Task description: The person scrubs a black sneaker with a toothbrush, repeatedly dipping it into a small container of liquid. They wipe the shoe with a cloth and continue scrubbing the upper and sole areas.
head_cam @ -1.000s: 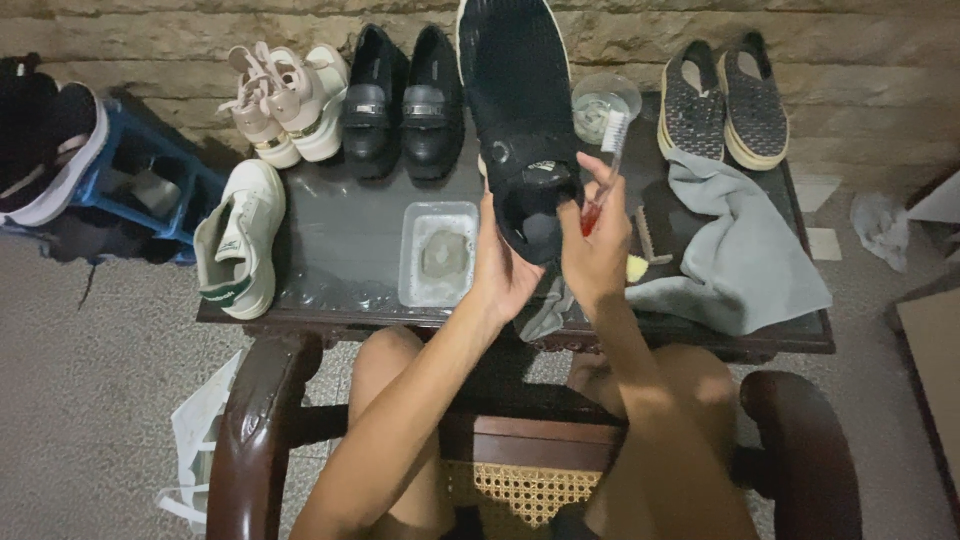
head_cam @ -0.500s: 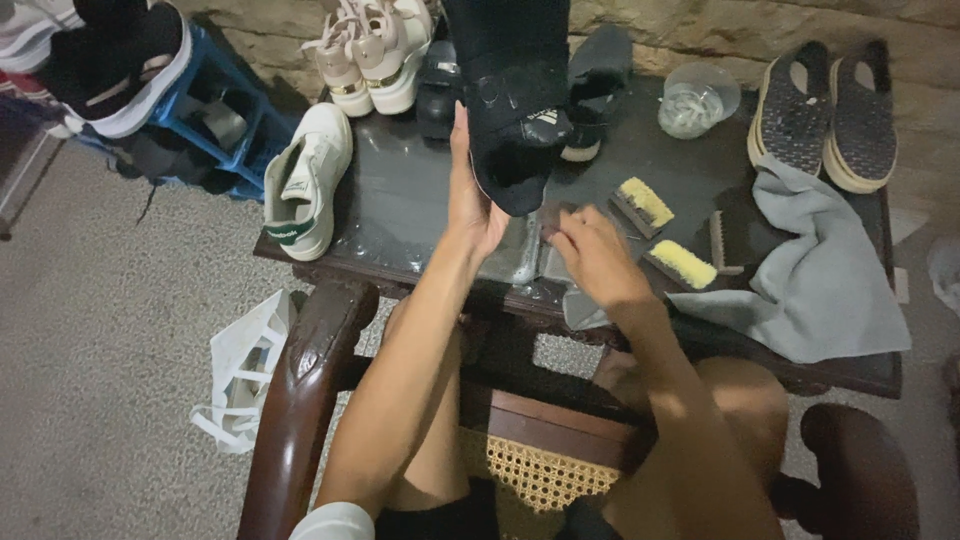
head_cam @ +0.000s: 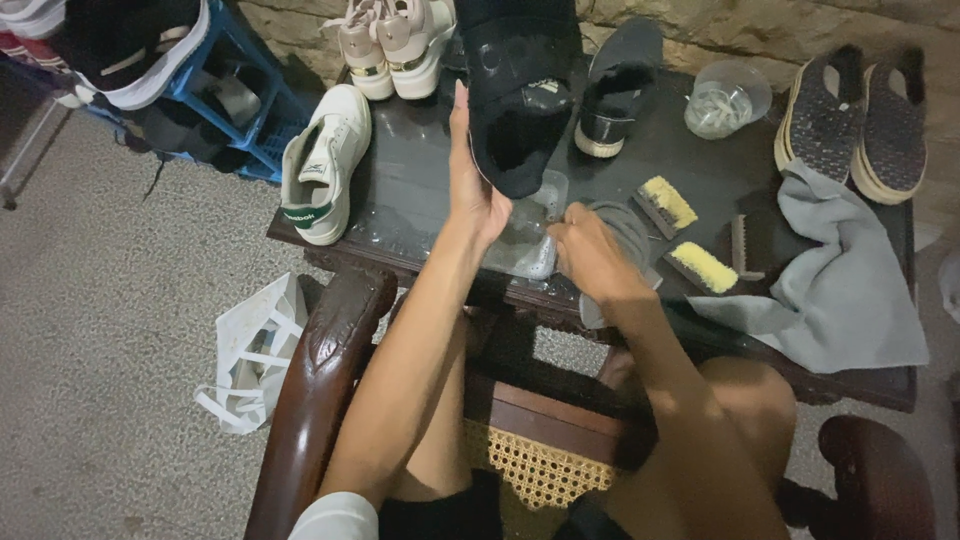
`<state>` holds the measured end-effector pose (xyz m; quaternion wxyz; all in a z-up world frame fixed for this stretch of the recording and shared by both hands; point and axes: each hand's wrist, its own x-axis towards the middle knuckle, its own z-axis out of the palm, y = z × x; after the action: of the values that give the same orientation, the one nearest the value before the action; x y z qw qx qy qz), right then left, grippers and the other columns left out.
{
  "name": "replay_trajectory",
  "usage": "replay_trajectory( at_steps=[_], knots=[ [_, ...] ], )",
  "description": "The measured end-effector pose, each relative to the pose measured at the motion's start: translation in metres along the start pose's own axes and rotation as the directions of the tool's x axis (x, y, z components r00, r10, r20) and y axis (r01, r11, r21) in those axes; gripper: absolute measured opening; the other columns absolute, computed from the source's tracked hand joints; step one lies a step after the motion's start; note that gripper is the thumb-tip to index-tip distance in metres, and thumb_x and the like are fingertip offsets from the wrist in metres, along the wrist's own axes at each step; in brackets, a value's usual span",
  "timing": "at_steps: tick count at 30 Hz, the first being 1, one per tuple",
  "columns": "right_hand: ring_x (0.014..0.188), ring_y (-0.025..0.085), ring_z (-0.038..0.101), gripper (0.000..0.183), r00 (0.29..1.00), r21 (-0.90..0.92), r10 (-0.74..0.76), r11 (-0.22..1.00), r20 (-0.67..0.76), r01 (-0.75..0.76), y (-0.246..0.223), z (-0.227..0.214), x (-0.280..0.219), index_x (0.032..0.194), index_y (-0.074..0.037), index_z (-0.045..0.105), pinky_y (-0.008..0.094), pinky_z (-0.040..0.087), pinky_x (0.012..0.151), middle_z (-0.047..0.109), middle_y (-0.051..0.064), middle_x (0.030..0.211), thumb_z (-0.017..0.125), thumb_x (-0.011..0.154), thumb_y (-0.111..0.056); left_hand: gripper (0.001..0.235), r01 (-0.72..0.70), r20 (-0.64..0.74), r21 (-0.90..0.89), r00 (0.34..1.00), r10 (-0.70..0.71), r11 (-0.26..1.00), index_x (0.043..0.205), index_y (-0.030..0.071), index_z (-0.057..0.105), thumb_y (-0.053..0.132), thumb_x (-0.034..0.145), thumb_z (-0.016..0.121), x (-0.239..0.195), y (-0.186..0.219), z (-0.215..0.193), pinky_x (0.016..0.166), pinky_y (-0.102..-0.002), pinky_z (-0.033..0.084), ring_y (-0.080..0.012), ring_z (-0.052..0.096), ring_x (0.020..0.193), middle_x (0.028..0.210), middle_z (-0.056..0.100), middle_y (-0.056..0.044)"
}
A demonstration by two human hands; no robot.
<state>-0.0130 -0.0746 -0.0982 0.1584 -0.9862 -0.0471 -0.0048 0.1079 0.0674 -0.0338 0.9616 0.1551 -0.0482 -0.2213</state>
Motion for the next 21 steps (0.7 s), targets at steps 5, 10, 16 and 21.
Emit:
replay_trajectory(
  at_steps=[5, 10, 16, 21],
  knots=[
    [0.103, 0.041, 0.056, 0.023, 0.996, 0.024, 0.074, 0.997, 0.057, -0.076, -0.001, -0.007, -0.007, 0.107, -0.005, 0.073, 0.049, 0.046, 0.087, 0.053, 0.019, 0.105, 0.053, 0.097, -0.009, 0.066, -0.050, -0.017, 0.010, 0.999, 0.050, 0.999, 0.158, 0.024, 0.037, 0.038, 0.097, 0.059, -0.003, -0.001, 0.002, 0.112, -0.038, 0.046, -0.0244, 0.055, 0.131, 0.153, 0.050, -0.009],
    [0.087, 0.036, 0.057, 0.019, 0.995, 0.099, 0.067, 0.992, 0.076, -0.075, -0.010, -0.018, -0.011, 0.088, -0.005, 0.065, 0.050, 0.044, 0.079, 0.042, 0.014, 0.102, 0.052, 0.098, -0.014, 0.066, 0.003, -0.003, 0.011, 1.000, -0.003, 1.000, 0.154, 0.022, 0.045, 0.044, 0.094, 0.063, -0.009, -0.004, 0.010, 0.109, -0.043, 0.050, -0.0282, 0.059, 0.127, 0.149, 0.054, -0.013],
    [0.088, 0.033, 0.057, 0.022, 0.999, 0.216, 0.009, 0.976, -0.040, -0.001, 0.020, -0.003, -0.012, 0.100, -0.007, 0.073, 0.045, 0.046, 0.083, 0.050, 0.013, 0.098, 0.051, 0.095, -0.007, 0.070, 0.075, 0.025, -0.020, 0.997, -0.075, 0.997, 0.150, 0.017, 0.050, 0.051, 0.091, 0.066, -0.009, -0.001, 0.012, 0.104, -0.041, 0.055, -0.0269, 0.062, 0.123, 0.146, 0.057, -0.013],
    [0.103, 0.035, 0.062, 0.037, 0.998, 0.226, 0.028, 0.974, -0.061, -0.014, 0.035, -0.032, -0.026, 0.131, -0.006, 0.069, 0.043, 0.046, 0.093, 0.063, 0.018, 0.112, 0.054, 0.098, -0.012, 0.066, 0.132, 0.091, -0.055, 0.988, -0.127, 0.990, 0.147, 0.014, 0.052, 0.050, 0.093, 0.066, -0.003, -0.005, 0.002, 0.107, -0.042, 0.053, -0.0283, 0.063, 0.123, 0.143, 0.059, -0.015]
  ],
)
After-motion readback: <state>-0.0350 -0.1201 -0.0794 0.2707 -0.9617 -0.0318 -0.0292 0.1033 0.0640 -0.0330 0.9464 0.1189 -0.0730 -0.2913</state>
